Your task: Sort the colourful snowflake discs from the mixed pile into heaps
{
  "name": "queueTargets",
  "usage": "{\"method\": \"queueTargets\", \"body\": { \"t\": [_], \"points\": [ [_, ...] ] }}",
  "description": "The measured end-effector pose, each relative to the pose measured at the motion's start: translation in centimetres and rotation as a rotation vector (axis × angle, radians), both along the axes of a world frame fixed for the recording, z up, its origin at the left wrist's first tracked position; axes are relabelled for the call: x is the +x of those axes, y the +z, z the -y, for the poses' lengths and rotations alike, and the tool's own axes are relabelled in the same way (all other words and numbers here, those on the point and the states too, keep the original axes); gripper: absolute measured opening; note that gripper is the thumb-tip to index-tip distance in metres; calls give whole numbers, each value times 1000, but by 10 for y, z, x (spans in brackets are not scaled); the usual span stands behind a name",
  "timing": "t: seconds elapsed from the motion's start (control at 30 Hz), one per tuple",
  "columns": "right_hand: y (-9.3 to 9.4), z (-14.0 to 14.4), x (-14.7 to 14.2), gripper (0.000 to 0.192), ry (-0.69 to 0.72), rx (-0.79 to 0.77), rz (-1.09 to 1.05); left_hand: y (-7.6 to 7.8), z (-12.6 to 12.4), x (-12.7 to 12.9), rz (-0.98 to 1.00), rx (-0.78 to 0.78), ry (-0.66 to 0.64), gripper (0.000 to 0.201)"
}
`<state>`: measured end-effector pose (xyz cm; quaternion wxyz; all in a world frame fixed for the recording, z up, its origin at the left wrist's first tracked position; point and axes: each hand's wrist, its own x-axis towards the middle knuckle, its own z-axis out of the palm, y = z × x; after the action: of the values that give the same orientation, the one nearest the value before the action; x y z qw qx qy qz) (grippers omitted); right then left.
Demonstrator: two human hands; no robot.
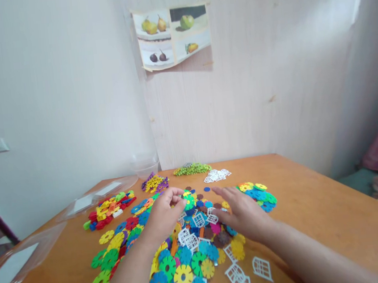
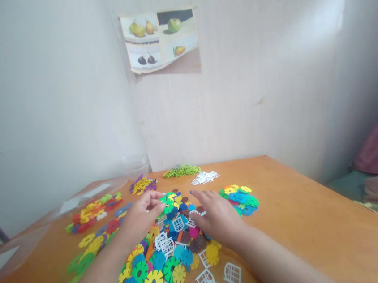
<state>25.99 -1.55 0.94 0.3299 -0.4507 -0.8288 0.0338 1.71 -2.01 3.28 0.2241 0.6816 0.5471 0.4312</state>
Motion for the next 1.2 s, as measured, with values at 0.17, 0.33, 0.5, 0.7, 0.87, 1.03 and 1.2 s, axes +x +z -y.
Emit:
{"method": "queueTargets", "body": {
  "t": [0.17, 0.33, 0.5, 0.7, 0.87, 1.03, 1.2],
  "points": [
    [0, 22, -23, 56, 146, -29, 16, 3, 17, 22, 73, -74, -165, 25],
    [-2, 19, -22, 39, 118, 7, 22, -1, 18, 27, 106, -161, -243, 25],
    [2, 4, -8, 37, -28, 27, 58, -5, 10, 22, 85, -107, -181, 32],
    [10, -29, 40, 38, -487, -143, 156, -11, -15, -9, -36, 62, 101, 33],
    [12, -42, 68, 41, -654, -302, 235, -24, -34, -37, -177, 93, 209, 29],
    [6, -47, 76, 41, -667, -368, 289, -32, -42, -49, -320, 81, 277, 30],
    [2, -45, 67, 50, -618, -285, 243, -34, -43, -50, -465, 95, 290, 31]
  ]
}}
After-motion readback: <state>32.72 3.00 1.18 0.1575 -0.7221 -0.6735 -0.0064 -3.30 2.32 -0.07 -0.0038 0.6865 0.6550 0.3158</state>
